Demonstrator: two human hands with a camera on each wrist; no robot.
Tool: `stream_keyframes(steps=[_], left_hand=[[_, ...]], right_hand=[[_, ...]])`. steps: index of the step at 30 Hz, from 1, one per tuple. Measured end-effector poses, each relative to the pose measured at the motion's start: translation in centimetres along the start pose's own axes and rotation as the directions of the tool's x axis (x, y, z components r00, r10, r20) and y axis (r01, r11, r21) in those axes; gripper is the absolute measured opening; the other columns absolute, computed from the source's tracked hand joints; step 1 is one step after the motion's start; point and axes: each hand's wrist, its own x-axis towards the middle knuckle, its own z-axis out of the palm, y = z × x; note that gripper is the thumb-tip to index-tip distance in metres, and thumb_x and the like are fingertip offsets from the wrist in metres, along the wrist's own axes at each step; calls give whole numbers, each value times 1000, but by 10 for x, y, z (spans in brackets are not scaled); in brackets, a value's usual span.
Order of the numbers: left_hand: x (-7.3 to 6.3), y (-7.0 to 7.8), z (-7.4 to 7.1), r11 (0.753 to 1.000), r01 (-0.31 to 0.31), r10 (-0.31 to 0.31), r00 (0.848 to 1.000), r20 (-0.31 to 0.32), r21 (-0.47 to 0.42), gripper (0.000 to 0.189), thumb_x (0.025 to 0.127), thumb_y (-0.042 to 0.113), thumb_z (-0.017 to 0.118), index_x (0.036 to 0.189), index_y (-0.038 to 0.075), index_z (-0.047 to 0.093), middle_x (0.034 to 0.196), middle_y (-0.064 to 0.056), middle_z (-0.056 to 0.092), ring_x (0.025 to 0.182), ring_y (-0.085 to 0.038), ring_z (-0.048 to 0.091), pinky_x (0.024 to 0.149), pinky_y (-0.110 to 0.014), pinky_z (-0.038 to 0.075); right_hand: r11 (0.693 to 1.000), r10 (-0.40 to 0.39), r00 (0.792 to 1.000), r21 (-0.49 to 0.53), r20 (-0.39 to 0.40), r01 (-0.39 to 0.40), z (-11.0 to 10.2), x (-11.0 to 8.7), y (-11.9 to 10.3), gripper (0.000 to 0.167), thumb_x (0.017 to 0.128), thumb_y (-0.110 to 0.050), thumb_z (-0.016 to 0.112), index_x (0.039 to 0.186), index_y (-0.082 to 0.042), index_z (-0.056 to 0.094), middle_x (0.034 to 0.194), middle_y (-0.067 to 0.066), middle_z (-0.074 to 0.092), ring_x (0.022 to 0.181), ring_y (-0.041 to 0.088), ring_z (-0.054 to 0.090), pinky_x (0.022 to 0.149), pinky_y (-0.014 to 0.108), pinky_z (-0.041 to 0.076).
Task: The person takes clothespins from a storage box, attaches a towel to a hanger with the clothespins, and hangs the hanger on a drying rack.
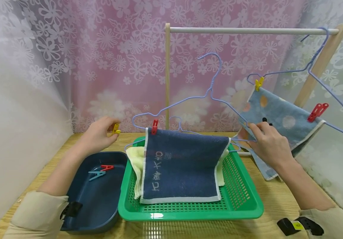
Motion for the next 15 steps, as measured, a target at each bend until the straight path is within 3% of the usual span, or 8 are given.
stream_keyframes(steps=[8, 11, 15], left_hand=[[4, 11, -3, 999, -17, 17, 1000, -6, -48, 26, 81, -2, 63, 106, -3, 58, 93, -13, 56, 81, -26, 57, 70, -40, 49], [4, 17, -4, 995, -83, 80, 995, -60, -55, 17, 79, -5, 63, 95, 0, 61, 92, -10, 57, 81, -25, 59, 70, -40, 51], [6, 26, -6, 982, -185, 178, 972, -151, -32, 13, 79, -7, 63, 86, 3, 63, 93, -8, 59, 79, -22, 57, 68, -38, 51]], right_hand=[[1000, 11, 1000, 9, 4, -11, -1, 0, 1, 62, 51, 2, 86, 107, 3, 60, 90, 20, 54, 68, 35, 55, 41, 47, 46], [1000, 15, 1000, 16, 8, -15, -1, 0, 1, 62, 52, 3, 85, 108, 3, 60, 90, 19, 55, 68, 35, 55, 42, 47, 46], [1000, 19, 1000, 12, 12, -19, 0, 1, 1, 62, 52, 3, 85, 108, 3, 60, 90, 19, 55, 68, 35, 55, 42, 48, 46]])
